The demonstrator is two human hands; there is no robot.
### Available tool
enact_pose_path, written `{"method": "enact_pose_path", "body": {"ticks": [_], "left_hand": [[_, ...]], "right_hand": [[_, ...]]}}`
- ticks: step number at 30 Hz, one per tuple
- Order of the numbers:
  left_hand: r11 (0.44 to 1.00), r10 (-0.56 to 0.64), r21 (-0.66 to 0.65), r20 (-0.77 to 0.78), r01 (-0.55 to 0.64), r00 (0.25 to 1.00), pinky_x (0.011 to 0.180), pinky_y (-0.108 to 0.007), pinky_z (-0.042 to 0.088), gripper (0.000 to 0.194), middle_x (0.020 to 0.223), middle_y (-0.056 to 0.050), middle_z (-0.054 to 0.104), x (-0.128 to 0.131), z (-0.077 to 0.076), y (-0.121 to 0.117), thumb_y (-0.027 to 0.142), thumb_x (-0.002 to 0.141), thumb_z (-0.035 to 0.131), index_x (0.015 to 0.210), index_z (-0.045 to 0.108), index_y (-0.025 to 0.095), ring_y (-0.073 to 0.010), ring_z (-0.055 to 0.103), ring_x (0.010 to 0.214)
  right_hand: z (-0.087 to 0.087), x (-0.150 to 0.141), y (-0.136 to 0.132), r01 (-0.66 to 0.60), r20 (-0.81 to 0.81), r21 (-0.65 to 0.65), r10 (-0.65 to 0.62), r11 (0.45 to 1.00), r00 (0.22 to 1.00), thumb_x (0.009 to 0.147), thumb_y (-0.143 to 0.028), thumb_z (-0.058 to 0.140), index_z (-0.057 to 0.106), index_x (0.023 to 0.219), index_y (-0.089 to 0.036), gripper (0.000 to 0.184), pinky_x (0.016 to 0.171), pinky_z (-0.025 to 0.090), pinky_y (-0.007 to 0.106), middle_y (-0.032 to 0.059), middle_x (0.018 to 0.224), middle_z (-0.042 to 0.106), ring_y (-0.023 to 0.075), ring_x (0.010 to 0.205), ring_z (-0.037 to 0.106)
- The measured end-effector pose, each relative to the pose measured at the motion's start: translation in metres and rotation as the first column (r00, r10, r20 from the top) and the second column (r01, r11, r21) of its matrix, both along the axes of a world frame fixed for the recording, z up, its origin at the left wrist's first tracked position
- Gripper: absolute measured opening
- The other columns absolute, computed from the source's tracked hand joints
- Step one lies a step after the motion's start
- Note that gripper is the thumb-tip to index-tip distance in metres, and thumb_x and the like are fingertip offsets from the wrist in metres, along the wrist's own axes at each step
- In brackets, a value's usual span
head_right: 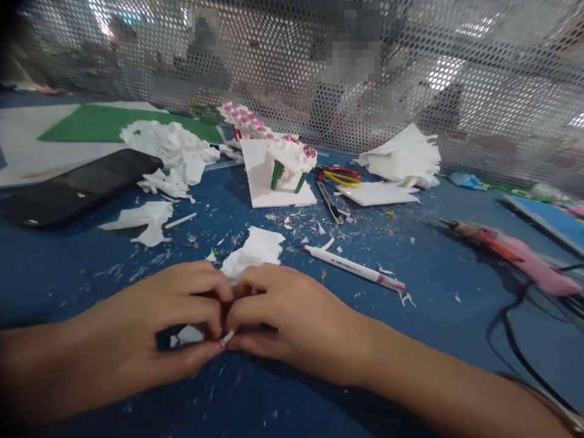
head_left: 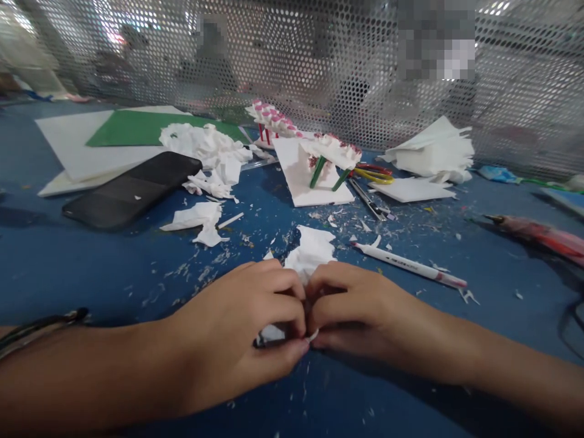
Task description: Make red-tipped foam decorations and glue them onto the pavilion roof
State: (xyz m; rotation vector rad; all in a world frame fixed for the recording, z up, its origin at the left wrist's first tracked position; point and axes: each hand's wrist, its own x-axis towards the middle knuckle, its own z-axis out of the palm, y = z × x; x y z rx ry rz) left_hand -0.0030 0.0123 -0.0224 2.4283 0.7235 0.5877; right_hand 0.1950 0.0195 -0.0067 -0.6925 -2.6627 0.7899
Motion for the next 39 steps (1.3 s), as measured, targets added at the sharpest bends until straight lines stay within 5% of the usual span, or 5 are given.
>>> {"method": "enact_pose_path", "body": {"ticks": [8,18,23,29,39], "left_hand": [[0.998,0.058,0.017,0.018,-0.059,0.998,0.074,-0.026,0.040,0.016,0.074,0.002,0.059,0.005,-0.003,-0.003,0.006,0.074,0.049,0.063,0.054,0.017,-0.0117,0.053,0.070],[0.997,0.065,0.054,-0.041,-0.063,0.997,0.073,-0.026,0.038,0.015,0.077,0.002,0.054,0.005,-0.004,-0.001,0.006,0.072,0.045,0.063,0.048,0.018,-0.0128,0.050,0.072],[0.998,0.036,0.058,-0.068,-0.032,0.997,0.065,-0.023,0.039,0.014,0.086,0.003,0.056,-0.003,0.000,0.000,0.007,0.072,0.050,0.076,0.052,0.020,-0.0121,0.053,0.074],[0.966,-0.091,0.235,-0.101,0.112,0.991,0.075,-0.027,0.042,0.024,0.099,0.002,0.062,-0.013,-0.002,0.001,0.008,0.075,0.053,0.093,0.058,0.023,-0.0156,0.057,0.085],[0.968,-0.043,0.245,-0.041,0.052,0.998,0.073,-0.023,0.046,0.019,0.097,0.002,0.065,-0.015,-0.003,0.000,0.014,0.078,0.057,0.096,0.058,0.022,-0.0136,0.060,0.084]], "right_hand": [[-0.006,0.006,-0.001,0.082,-0.033,-0.067,-0.084,0.994,0.996,0.081,-0.015,0.059,0.061,0.074,-0.012,0.008,0.071,0.045,0.021,0.0044,0.085,0.059,0.0108,0.079,0.055],[-0.020,0.005,-0.006,0.186,-0.101,0.104,-0.176,0.977,0.979,0.078,-0.013,0.058,0.058,0.070,-0.014,0.009,0.065,0.044,0.023,0.0027,0.078,0.055,0.0123,0.073,0.054],[-0.017,0.006,-0.004,0.146,-0.133,0.042,-0.139,0.988,0.981,0.075,-0.009,0.060,0.056,0.068,-0.014,0.010,0.062,0.041,0.017,0.0005,0.076,0.054,0.0085,0.070,0.052],[-0.015,0.006,0.000,0.129,-0.085,0.012,-0.128,0.992,0.988,0.072,-0.004,0.058,0.054,0.074,-0.015,0.012,0.064,0.039,0.017,-0.0008,0.077,0.053,0.0081,0.072,0.049],[-0.003,0.008,-0.001,0.085,0.031,-0.020,-0.084,0.996,0.996,0.074,-0.012,0.062,0.061,0.084,-0.013,0.010,0.072,0.043,0.020,0.0039,0.091,0.058,0.0114,0.082,0.055]]}}
